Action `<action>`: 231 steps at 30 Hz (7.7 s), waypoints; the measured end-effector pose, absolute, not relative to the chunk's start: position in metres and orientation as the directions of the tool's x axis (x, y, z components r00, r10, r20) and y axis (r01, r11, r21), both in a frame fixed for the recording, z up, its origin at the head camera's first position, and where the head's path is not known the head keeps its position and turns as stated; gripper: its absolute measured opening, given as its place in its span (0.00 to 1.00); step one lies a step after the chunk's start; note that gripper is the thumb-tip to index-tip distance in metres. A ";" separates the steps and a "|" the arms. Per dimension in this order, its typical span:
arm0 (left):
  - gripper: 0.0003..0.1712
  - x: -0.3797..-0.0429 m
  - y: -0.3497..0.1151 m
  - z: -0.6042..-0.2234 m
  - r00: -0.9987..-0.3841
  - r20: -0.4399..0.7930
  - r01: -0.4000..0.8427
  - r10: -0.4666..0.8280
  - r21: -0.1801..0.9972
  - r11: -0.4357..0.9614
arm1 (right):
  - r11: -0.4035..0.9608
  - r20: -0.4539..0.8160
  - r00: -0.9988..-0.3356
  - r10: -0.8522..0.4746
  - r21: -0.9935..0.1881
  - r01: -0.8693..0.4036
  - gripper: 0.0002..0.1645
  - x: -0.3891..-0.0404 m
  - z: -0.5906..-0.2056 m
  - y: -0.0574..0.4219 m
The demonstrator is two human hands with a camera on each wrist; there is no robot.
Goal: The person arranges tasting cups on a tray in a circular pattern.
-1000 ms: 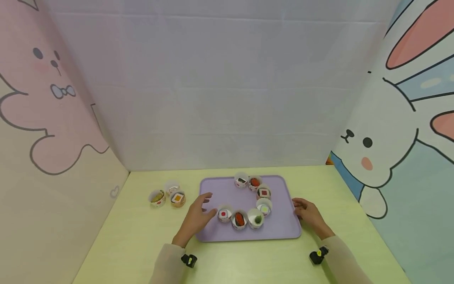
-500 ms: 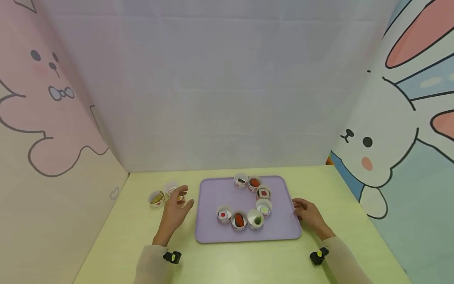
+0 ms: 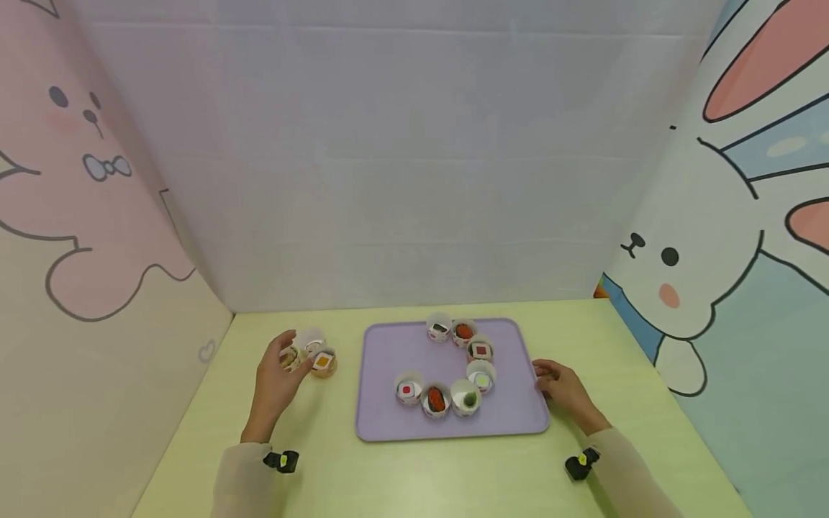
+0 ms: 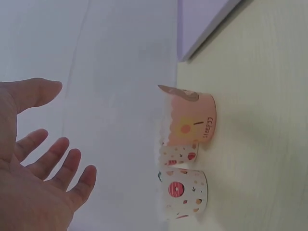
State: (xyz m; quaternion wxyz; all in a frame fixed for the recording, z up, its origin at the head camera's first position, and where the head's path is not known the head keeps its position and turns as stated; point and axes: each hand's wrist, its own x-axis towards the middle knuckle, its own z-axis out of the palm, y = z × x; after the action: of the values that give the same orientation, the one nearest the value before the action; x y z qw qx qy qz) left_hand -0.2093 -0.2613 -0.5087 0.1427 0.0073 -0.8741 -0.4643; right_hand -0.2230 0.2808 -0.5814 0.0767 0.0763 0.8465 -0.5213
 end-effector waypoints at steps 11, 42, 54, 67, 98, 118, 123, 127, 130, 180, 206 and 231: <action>0.48 -0.218 -0.296 -0.525 -0.973 0.154 0.013 -0.171 0.778 0.628 | 0.445 -0.215 -0.975 0.053 -0.869 0.216 0.28 -0.220 -0.578 0.278; 0.52 -0.232 -0.316 -0.558 -0.981 -0.074 -0.165 -0.179 0.807 0.567 | 0.444 -0.193 -0.979 0.058 -0.874 0.199 0.28 -0.220 -0.578 0.279; 0.46 -0.236 -0.317 -0.565 -0.985 -0.132 -0.175 -0.114 0.756 0.630 | 0.440 -0.197 -0.979 0.054 -0.875 0.201 0.28 -0.220 -0.576 0.279; 0.47 -0.245 -0.318 -0.573 -0.986 -0.157 -0.159 -0.055 0.790 0.592 | 0.425 -0.203 -0.977 0.064 -0.880 0.211 0.28 -0.220 -0.577 0.279; 0.42 -0.228 -0.320 -0.558 -0.994 -0.049 -0.103 -0.098 0.733 0.672 | 0.424 -0.198 -0.978 0.066 -0.881 0.207 0.28 -0.220 -0.579 0.279; 0.42 -0.222 -0.286 -0.501 -0.993 0.110 0.062 -0.037 0.774 0.631 | 0.420 -0.196 -0.979 0.049 -0.886 0.198 0.28 -0.219 -0.574 0.278; 0.40 -0.224 -0.268 -0.488 -0.990 0.138 0.096 -0.020 0.779 0.619 | 0.429 -0.195 -0.979 0.052 -0.881 0.198 0.28 -0.219 -0.575 0.278; 0.41 -0.227 -0.254 -0.481 -0.990 0.142 0.105 -0.012 0.785 0.611 | 0.433 -0.196 -0.979 0.053 -0.879 0.200 0.28 -0.218 -0.575 0.278; 0.41 -0.230 -0.245 -0.477 -0.992 0.126 0.102 0.001 0.799 0.592 | 0.433 -0.201 -0.978 0.058 -0.878 0.206 0.28 -0.218 -0.575 0.278; 0.34 -0.284 -0.143 -0.559 -0.984 0.023 0.124 0.174 0.796 0.592 | 0.438 -0.182 -0.981 0.070 -0.878 0.194 0.28 -0.220 -0.581 0.279; 0.36 -0.280 -0.131 -0.575 -0.939 0.046 0.263 0.341 0.735 0.625 | 0.444 -0.186 -0.980 0.072 -0.874 0.199 0.28 -0.219 -0.581 0.279; 0.40 -0.271 -0.135 -0.566 -0.900 -0.043 0.284 0.433 0.695 0.660 | 0.441 -0.185 -0.980 0.074 -0.875 0.199 0.27 -0.219 -0.581 0.278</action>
State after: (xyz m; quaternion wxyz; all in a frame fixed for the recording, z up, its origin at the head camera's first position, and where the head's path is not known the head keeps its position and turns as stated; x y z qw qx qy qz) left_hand -0.2713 -0.1348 -0.5663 -0.1026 -0.1981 -0.9052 -0.3617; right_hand -0.2193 0.2784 -0.5813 0.0597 0.0808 0.8467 -0.5225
